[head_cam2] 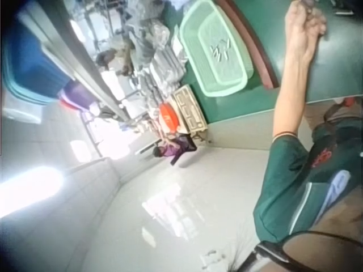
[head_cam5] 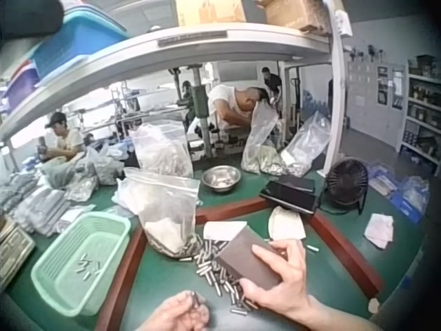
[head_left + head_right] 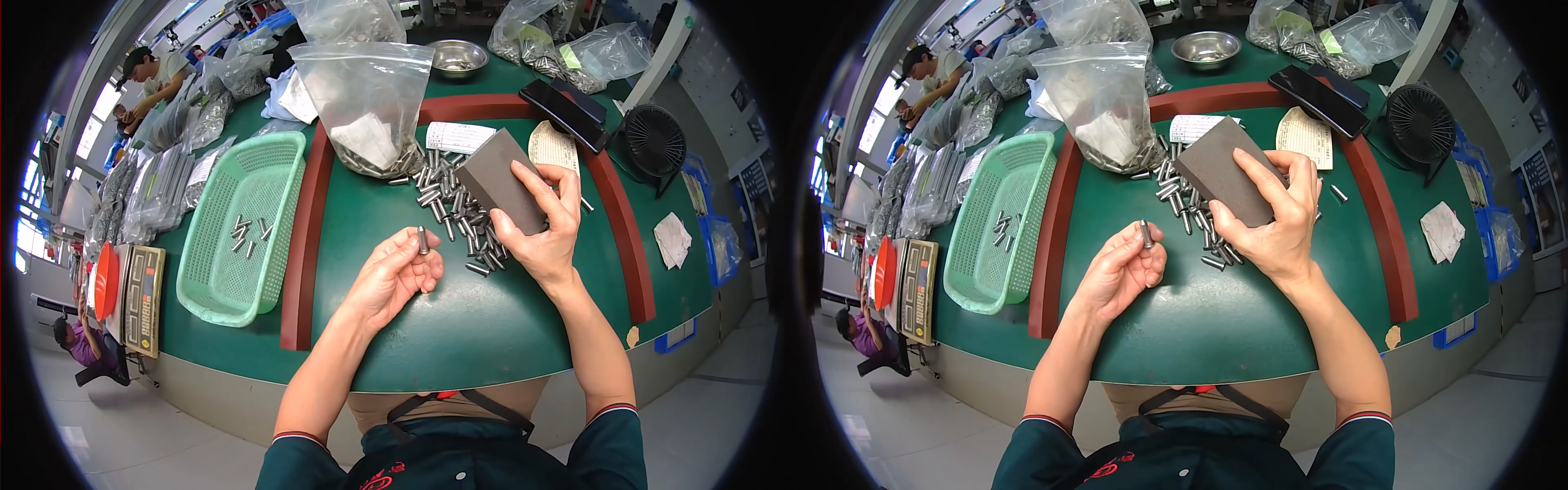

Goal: Sanding small cylindrical metal parts using a sanding block at a workbench.

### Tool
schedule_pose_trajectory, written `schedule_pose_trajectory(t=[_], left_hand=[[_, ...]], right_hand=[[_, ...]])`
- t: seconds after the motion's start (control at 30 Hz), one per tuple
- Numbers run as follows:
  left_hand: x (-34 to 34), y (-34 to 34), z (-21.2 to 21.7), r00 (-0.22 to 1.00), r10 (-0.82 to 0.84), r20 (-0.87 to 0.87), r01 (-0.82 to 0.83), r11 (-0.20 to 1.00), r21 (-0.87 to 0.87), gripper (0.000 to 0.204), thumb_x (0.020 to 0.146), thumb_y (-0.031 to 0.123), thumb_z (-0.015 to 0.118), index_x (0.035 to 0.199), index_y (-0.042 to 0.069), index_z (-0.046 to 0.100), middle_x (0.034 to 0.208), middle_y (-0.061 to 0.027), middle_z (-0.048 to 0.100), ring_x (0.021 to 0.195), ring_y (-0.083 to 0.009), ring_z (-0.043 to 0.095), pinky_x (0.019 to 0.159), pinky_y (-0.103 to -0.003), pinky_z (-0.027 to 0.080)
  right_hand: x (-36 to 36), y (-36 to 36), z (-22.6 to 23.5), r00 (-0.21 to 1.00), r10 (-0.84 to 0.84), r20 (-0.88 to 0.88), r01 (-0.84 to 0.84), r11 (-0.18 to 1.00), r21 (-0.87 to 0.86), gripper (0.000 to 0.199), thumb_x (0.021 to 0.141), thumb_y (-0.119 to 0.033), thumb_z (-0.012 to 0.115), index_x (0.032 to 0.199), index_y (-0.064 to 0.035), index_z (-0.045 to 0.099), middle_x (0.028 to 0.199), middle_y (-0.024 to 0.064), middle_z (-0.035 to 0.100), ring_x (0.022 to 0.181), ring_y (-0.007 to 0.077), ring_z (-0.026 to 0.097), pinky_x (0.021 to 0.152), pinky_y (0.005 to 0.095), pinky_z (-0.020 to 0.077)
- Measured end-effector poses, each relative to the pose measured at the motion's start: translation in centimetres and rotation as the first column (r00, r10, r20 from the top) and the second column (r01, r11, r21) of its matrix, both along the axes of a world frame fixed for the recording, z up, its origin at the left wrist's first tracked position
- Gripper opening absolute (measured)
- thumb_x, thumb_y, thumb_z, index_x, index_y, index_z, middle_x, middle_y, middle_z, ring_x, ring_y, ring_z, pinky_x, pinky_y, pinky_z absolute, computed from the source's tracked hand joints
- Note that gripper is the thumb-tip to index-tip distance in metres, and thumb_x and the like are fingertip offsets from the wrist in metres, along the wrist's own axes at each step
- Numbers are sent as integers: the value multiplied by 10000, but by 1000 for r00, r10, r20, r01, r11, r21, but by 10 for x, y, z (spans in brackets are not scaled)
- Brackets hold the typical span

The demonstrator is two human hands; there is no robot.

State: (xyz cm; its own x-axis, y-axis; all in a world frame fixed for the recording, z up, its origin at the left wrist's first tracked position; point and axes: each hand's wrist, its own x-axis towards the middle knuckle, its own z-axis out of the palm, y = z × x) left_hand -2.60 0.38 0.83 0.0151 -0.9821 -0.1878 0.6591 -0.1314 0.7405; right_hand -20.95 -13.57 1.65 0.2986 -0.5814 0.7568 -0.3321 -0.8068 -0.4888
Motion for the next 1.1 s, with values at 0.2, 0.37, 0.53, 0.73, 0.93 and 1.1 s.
schedule_pose_trajectory(t=[0.2,0.37,0.53,0.73,0.93,1.1], left_hand=[[0,0,-1,1000,5,25,-5,1000,-1,246,1017,275,504,1045,44,582,748,-90,579,629,-135,532,611,-240,448],[0,-1,1,999,9,43,-8,1000,-11,268,1019,301,503,1060,46,577,767,-94,591,647,-137,539,623,-243,454],[2,0,2,994,14,107,-16,1000,14,352,1020,365,499,1109,29,553,838,-118,629,667,-144,566,630,-256,472],[-2,-1,4,990,132,57,-133,991,13,384,1007,359,532,1131,-2,577,826,-12,516,758,-105,491,697,-258,438],[7,1,-5,979,85,185,-79,996,-39,359,993,325,570,1118,-10,608,812,12,465,774,-83,459,707,-253,409],[5,-1,-3,965,151,213,-148,989,-31,343,983,276,590,1177,-5,566,871,-20,543,784,-99,520,727,-252,434]], right_hand=[[0,0,0,1000,2,-4,-2,1000,1,596,553,-219,813,1123,-82,707,1022,120,566,948,265,541,836,391,410],[0,0,1,1000,-1,-4,1,1000,-4,593,555,-217,812,1123,-79,706,1021,120,566,945,265,540,830,389,411],[-3,0,3,999,14,-47,-16,1000,-25,566,617,-115,777,1170,-43,682,1064,103,528,947,228,533,824,349,468],[-3,-1,3,999,11,-42,-13,999,-36,561,622,-119,770,1171,-43,682,1049,100,534,951,231,533,826,353,465],[-4,-1,2,998,0,-56,-1,1000,-26,558,624,-131,772,1167,-41,682,1052,103,535,961,233,533,831,355,463],[-2,-2,0,999,-6,-33,6,1000,-21,571,593,-178,793,1143,-57,695,1037,112,549,953,249,538,836,373,439]])
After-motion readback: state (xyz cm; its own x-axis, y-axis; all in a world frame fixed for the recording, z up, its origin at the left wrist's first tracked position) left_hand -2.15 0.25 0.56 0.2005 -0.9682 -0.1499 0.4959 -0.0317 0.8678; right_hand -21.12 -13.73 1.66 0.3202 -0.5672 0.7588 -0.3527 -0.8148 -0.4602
